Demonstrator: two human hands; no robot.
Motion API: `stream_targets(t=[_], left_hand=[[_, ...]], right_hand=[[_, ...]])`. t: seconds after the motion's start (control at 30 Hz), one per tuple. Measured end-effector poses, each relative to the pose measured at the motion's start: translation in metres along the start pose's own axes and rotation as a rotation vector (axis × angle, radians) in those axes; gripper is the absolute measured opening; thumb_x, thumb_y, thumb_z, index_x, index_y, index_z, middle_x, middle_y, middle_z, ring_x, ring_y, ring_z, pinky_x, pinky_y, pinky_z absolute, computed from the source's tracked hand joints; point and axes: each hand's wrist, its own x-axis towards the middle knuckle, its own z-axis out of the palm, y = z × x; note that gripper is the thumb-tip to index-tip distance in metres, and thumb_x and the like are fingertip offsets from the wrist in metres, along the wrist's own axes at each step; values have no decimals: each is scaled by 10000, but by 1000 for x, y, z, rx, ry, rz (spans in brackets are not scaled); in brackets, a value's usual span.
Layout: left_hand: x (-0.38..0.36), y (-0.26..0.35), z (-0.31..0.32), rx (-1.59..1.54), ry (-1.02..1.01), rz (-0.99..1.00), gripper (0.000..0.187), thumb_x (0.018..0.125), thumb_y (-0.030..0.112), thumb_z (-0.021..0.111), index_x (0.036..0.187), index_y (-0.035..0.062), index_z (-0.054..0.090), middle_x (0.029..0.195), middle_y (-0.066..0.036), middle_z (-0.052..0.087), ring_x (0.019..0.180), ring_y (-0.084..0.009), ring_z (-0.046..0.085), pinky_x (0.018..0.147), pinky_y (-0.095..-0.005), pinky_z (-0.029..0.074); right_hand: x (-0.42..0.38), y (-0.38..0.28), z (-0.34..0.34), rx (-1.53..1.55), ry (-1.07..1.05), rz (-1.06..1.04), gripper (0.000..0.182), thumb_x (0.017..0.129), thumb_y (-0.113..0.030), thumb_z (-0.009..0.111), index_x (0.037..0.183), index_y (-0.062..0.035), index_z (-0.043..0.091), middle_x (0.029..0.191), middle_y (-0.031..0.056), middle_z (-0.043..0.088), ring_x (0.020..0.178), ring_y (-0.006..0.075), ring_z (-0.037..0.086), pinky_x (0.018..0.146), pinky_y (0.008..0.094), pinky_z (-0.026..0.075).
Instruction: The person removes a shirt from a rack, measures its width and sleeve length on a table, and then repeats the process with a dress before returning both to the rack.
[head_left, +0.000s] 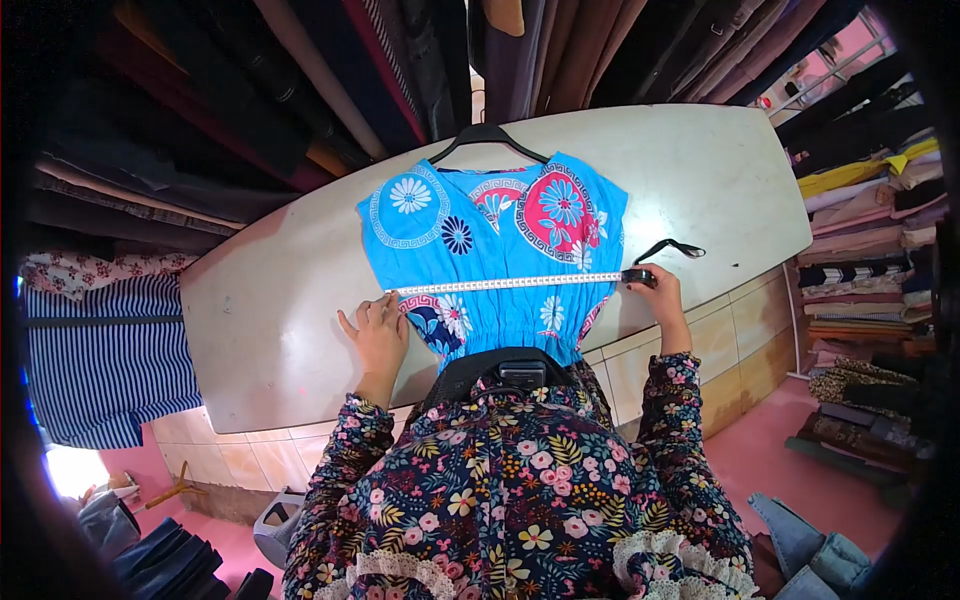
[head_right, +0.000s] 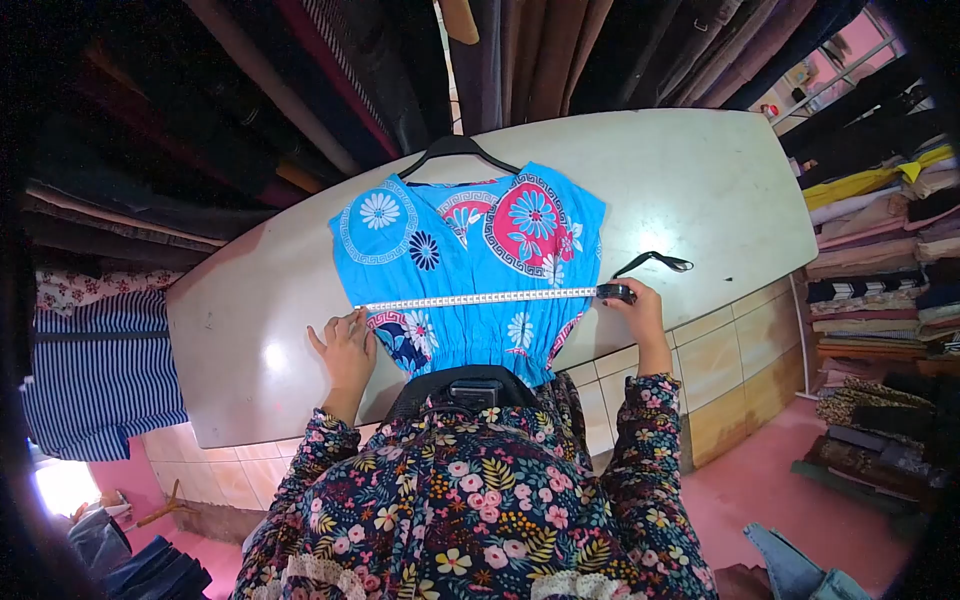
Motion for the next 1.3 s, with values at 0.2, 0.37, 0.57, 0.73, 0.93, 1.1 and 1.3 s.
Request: stream_targets(t=[0.2, 0.37, 0.57, 0.73, 0.93, 1.1, 1.3], left_hand=[[11, -2, -12, -76, -27, -42, 332, 812, 252, 617, 1136, 177, 618, 1076, 34, 562, 1080, -200, 467, 1026, -646, 141], [71, -10, -6, -219, 167, -30, 279, 814, 210, 619, 1086, 150, 638, 1040, -19, 597, 1043, -227, 497, 1024, -555, 242], [184, 0, 15, -381, 201, 208, 327, 823, 191, 602, 1120, 56, 597, 1124, -109, 576, 1082, -292, 496, 951, -391, 393], [232, 22, 27, -223, -21, 135, 371, 804, 182, 603, 1128, 14, 535, 1165, -149, 550, 1070, -327, 522, 915, -415, 433], [268, 18, 44, -231, -329, 113, 340, 810, 259, 486, 970, -9, 621, 978, -241, 628, 946, -374, 598, 851, -448, 460], [267, 13, -8, -271, -426, 229, 337, 831, 248, 489, 1017, -8, 606, 981, -247, 619, 944, -387, 587, 865, -460, 443], [218, -1, -101, -498, -248, 283, 275, 861, 166, 520, 1077, -2, 543, 970, -235, 616, 911, -396, 586, 798, -429, 456]], right_hand=[[-4, -4, -1, -134, 7, -52, 312, 685, 61, 706, 982, -5, 636, 820, 55, 661, 765, 119, 617, 706, 255, 494], [-17, -15, -5, -250, 92, -201, 332, 674, 35, 723, 986, -8, 619, 829, 81, 649, 781, 153, 617, 703, 265, 488], [-52, -25, -22, 49, 224, -111, 280, 738, 18, 672, 1005, 2, 588, 883, 72, 631, 793, 136, 596, 744, 255, 471], [-117, -22, -36, 651, 166, 148, 375, 830, -125, 605, 1180, -73, 478, 917, 38, 587, 756, 170, 617, 468, 167, 372], [-161, 119, -4, 685, 221, 598, 297, 845, -403, 567, 932, -119, 576, 701, 54, 582, 613, 242, 610, 382, 253, 379], [-105, 108, 80, -67, -232, 601, 329, 811, -387, 597, 946, -89, 629, 781, 117, 628, 671, 239, 611, 576, 352, 461], [-102, 75, 98, -371, -756, -287, 368, 796, -342, 588, 892, 5, 665, 902, 171, 670, 785, 278, 638, 710, 393, 476]])
